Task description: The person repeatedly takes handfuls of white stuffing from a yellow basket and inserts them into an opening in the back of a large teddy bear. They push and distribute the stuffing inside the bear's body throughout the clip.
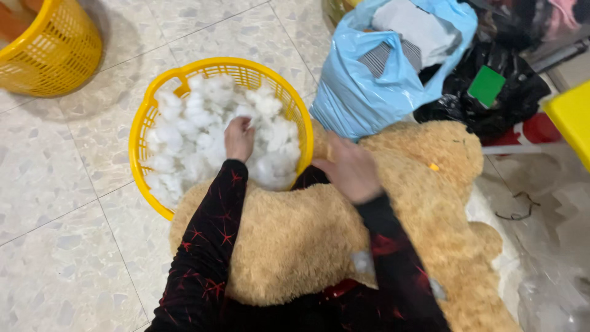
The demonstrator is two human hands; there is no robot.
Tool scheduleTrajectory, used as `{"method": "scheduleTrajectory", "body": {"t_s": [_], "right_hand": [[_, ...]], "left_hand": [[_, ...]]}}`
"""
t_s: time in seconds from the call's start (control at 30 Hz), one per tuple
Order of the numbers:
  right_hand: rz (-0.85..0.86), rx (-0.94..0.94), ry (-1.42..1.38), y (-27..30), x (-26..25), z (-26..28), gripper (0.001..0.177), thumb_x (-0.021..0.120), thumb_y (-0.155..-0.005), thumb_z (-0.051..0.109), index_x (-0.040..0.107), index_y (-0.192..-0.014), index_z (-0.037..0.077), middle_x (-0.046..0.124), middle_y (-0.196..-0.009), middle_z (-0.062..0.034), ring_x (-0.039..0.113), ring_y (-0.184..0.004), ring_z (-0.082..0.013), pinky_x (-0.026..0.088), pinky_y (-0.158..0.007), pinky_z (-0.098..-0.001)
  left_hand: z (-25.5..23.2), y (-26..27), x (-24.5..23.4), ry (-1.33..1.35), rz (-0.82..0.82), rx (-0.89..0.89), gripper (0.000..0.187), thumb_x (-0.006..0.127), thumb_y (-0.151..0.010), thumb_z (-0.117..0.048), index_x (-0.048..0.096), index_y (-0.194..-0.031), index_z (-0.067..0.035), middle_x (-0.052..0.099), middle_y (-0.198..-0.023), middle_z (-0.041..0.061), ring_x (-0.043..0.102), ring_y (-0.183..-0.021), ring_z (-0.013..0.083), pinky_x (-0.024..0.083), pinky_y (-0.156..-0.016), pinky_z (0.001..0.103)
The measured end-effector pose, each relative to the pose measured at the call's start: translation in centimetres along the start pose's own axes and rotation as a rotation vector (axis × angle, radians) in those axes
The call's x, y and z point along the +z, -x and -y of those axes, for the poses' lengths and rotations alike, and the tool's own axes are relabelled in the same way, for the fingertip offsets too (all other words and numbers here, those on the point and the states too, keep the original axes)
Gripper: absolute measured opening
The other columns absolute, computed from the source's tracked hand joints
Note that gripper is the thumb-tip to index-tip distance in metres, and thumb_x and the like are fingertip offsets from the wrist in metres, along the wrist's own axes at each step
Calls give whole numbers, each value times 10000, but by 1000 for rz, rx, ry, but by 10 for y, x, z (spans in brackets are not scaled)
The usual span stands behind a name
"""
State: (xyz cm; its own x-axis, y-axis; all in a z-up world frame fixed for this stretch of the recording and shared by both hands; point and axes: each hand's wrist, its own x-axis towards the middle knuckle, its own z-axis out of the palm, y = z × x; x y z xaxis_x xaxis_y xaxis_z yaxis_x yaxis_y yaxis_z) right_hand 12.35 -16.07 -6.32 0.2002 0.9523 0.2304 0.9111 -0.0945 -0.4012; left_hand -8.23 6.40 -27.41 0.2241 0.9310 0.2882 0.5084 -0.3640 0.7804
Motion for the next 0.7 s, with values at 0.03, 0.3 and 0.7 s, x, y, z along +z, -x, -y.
{"method": "scheduleTrajectory", "body": {"t_s": [0.03, 0.3, 0.7], "right_hand": [[183, 162, -12, -29, 33, 7, 701, 764, -879, 390, 517, -1436, 44, 713, -991, -228, 674, -940, -423, 534, -795, -523], [479, 397, -167, -49, 201, -2, 660, 736, -875, 346, 492, -1411, 49, 600, -1290, -270, 573, -1196, -428, 466, -987, -507], [587, 579, -506, -45, 204, -26, 619, 718, -891, 328, 549, -1436, 89, 733, -1174, -234, 725, -1028, -332, 564, -890, -412]], "left_hand": [[20, 9, -5, -124, -38, 26, 285, 726, -840, -35, 709, -1121, -79, 676, -1093, 125, 642, -1056, 346, 527, -918, 452], [31, -21, 25, -559, 124, 30, 570, 839, -717, -230, 683, -1252, -109, 557, -1305, 136, 532, -1173, 365, 480, -904, 518], [45, -41, 36, -172, 755, -396, 550, 770, -816, -221, 651, -1318, -29, 679, -1153, 108, 673, -873, 235, 542, -706, 378]]}}
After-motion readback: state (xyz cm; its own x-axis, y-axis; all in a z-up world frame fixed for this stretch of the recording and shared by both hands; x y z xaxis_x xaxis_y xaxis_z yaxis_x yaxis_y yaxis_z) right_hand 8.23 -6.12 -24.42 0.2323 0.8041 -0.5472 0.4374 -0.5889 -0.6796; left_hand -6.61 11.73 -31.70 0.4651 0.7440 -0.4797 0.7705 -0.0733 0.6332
